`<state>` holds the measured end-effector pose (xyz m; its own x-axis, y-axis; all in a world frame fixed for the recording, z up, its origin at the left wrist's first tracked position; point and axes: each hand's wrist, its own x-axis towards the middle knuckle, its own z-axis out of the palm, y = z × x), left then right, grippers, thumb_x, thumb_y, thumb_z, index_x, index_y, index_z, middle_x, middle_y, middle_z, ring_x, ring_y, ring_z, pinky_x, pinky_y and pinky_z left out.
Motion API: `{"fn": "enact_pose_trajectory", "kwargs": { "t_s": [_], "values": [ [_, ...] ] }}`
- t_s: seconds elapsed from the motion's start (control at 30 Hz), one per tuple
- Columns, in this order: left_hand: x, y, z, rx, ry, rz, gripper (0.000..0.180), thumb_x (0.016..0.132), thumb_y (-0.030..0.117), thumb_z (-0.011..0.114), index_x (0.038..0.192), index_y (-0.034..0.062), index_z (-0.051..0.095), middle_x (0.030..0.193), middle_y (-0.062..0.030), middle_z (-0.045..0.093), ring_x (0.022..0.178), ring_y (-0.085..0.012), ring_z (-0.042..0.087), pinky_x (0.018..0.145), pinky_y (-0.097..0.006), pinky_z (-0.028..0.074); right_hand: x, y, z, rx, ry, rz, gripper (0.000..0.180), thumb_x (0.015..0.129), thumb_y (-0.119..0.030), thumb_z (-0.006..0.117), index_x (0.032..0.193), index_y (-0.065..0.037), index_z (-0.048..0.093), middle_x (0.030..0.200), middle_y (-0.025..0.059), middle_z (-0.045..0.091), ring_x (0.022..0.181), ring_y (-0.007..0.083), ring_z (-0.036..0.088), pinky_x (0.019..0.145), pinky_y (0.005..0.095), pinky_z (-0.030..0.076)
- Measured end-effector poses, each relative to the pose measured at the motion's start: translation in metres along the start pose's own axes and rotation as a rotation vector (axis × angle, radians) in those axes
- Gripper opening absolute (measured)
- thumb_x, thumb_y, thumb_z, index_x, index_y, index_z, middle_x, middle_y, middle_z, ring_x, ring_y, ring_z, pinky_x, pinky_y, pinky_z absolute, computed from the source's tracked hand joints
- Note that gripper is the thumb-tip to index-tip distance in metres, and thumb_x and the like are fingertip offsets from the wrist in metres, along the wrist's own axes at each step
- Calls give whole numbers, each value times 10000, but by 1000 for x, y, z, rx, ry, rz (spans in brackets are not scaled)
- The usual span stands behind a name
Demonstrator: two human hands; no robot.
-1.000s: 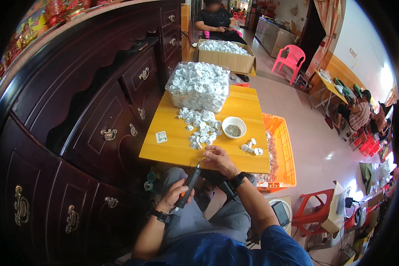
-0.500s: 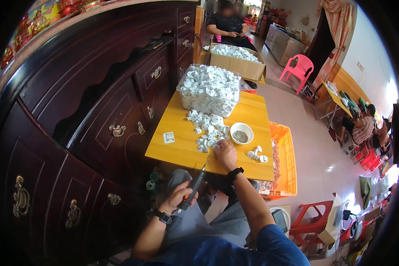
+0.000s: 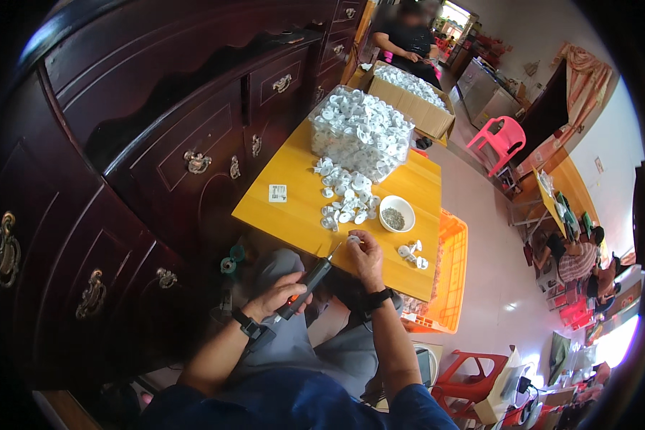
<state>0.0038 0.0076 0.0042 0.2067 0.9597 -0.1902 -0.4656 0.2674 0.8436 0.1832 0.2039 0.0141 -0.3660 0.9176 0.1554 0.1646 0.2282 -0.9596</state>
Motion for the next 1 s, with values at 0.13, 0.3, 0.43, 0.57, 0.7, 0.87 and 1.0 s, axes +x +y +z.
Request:
{"fn": "enact_pose_trajectory", "kwargs": {
  "t_s": [0.13, 0.3, 0.43, 0.57, 0.7, 0.87, 1.0],
  "values": [
    [-1, -1, 0, -28, 0, 11, 332, 972, 240, 500, 1237, 42, 515, 915, -75, 621, 685, -136, 606, 635, -287, 527, -3, -1, 5, -42, -25, 11, 222, 927, -93, 650, 1143, -42, 639, 899, -10, 647, 773, 55, 575, 695, 210, 473],
    [2, -1, 3, -9, 6, 17, 333, 973, 246, 502, 1233, 39, 517, 918, -76, 622, 684, -136, 607, 639, -289, 527, -2, 8, 7, 12, -35, 9, 238, 890, -113, 677, 1119, -51, 677, 809, 1, 646, 685, 77, 563, 663, 238, 476],
    [4, 1, 7, -16, -8, 19, 335, 972, 247, 506, 1233, 39, 520, 916, -76, 623, 683, -136, 607, 636, -290, 527, -1, 21, 4, 47, -31, -9, 210, 891, -123, 685, 1089, -52, 691, 788, -10, 629, 685, 73, 546, 659, 236, 468],
    [4, 0, 6, -26, 4, 7, 336, 969, 245, 509, 1236, 40, 520, 913, -76, 623, 684, -137, 608, 633, -292, 526, -3, 7, 4, -63, -80, 27, 206, 921, -94, 664, 1122, -46, 666, 858, -27, 649, 746, 52, 563, 692, 210, 469],
    [5, 2, 7, -12, -1, 0, 345, 969, 246, 507, 1248, 42, 517, 912, -75, 624, 686, -140, 611, 632, -298, 528, -4, 5, 12, 154, -24, -1, 179, 885, -66, 684, 1063, -52, 699, 847, -36, 650, 701, 44, 549, 667, 218, 475],
    [5, 1, 4, 2, -11, -4, 356, 971, 251, 504, 1259, 41, 514, 911, -75, 625, 682, -138, 610, 630, -299, 529, -5, 7, 8, 77, -88, 41, 178, 914, -54, 676, 1092, -34, 679, 909, -15, 674, 819, 54, 604, 770, 212, 493],
    [4, 4, 9, 4, 13, -3, 344, 972, 254, 506, 1241, 41, 519, 912, -73, 626, 681, -133, 609, 635, -294, 530, -5, 13, 7, 65, -96, 67, 196, 904, -51, 688, 1097, -15, 686, 941, -2, 696, 847, 57, 625, 791, 213, 505]
  ]
}}
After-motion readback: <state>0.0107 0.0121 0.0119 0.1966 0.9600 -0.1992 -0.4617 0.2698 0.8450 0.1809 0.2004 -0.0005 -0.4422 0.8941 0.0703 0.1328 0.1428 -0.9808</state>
